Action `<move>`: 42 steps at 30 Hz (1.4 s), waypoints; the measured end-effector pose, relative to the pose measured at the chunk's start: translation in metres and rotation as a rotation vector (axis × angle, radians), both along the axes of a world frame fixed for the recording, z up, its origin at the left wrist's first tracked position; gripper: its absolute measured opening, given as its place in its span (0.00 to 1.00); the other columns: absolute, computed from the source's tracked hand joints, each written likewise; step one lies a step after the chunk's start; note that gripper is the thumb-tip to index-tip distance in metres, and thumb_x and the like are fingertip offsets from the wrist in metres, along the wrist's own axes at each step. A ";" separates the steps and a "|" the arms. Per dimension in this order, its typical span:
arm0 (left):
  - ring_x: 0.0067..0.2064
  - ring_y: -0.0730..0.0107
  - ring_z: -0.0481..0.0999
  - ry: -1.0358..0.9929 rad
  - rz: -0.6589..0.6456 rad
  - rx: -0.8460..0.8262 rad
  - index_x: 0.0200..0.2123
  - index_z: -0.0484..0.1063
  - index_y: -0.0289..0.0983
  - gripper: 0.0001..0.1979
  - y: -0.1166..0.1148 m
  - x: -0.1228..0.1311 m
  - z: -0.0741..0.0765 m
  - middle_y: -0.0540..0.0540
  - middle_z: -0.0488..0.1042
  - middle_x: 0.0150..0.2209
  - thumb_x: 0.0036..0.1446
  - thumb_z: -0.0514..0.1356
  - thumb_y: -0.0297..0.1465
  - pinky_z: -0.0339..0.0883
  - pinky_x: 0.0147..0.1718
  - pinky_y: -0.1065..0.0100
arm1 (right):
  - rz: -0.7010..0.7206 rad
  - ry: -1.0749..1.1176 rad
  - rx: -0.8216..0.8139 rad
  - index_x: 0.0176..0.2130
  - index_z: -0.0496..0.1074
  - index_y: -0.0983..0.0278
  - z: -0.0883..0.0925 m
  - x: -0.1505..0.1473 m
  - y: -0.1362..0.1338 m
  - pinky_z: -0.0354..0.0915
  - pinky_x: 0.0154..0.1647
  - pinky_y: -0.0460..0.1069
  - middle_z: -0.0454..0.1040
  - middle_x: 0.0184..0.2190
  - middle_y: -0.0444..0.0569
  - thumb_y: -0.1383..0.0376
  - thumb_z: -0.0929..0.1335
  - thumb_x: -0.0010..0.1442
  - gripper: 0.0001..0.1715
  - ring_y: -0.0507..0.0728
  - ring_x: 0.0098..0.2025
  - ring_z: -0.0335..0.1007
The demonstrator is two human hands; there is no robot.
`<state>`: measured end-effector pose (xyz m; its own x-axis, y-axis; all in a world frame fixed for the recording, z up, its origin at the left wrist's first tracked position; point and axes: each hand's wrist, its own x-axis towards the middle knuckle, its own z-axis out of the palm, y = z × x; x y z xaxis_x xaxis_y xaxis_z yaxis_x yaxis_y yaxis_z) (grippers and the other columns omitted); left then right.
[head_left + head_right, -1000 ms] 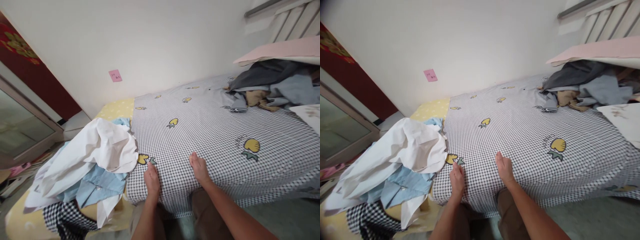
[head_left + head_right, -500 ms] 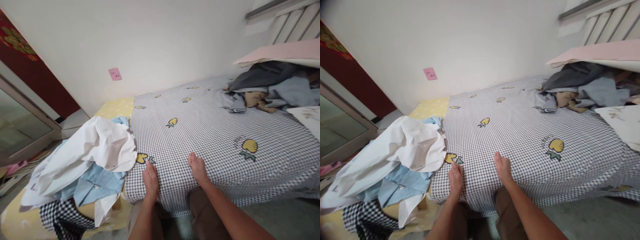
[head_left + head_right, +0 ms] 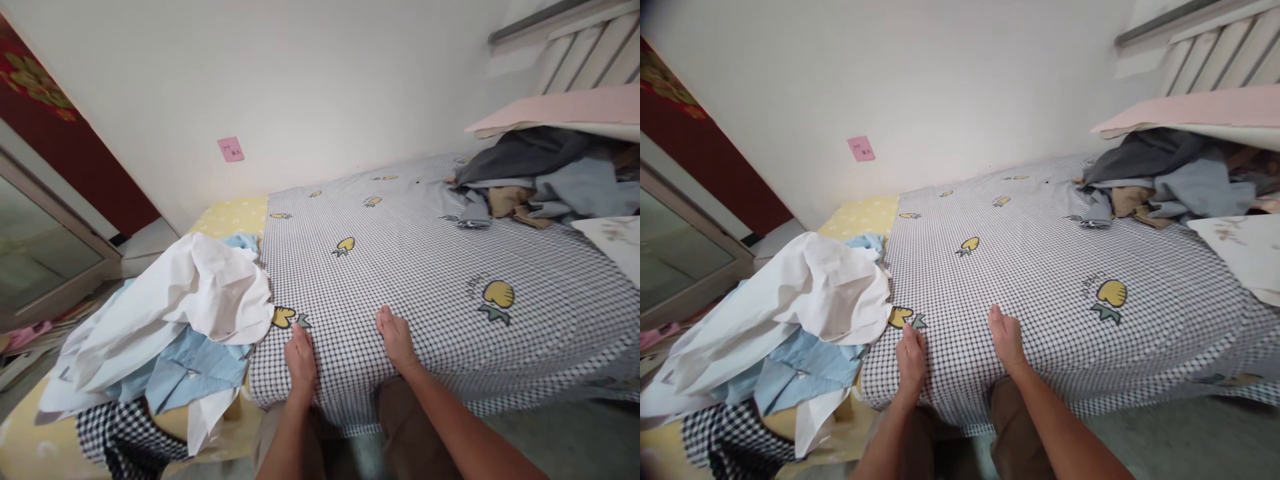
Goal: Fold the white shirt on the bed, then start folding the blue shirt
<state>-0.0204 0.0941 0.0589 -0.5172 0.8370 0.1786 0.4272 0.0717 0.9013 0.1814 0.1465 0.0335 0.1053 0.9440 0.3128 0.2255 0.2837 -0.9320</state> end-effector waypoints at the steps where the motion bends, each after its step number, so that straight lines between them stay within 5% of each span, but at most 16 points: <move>1: 0.21 0.67 0.56 -0.001 0.000 -0.003 0.16 0.48 0.45 0.30 0.000 0.000 0.000 0.51 0.54 0.15 0.68 0.35 0.50 0.50 0.26 0.61 | 0.004 0.001 0.002 0.17 0.49 0.57 0.000 0.000 0.000 0.45 0.23 0.52 0.48 0.15 0.41 0.37 0.52 0.68 0.38 0.52 0.19 0.46; 42: 0.21 0.68 0.56 0.013 -0.015 -0.025 0.15 0.48 0.45 0.30 0.000 -0.001 -0.005 0.51 0.53 0.15 0.68 0.35 0.50 0.49 0.26 0.61 | -0.041 0.000 0.050 0.16 0.51 0.57 0.002 0.000 -0.001 0.46 0.21 0.51 0.49 0.14 0.41 0.37 0.53 0.68 0.39 0.51 0.18 0.46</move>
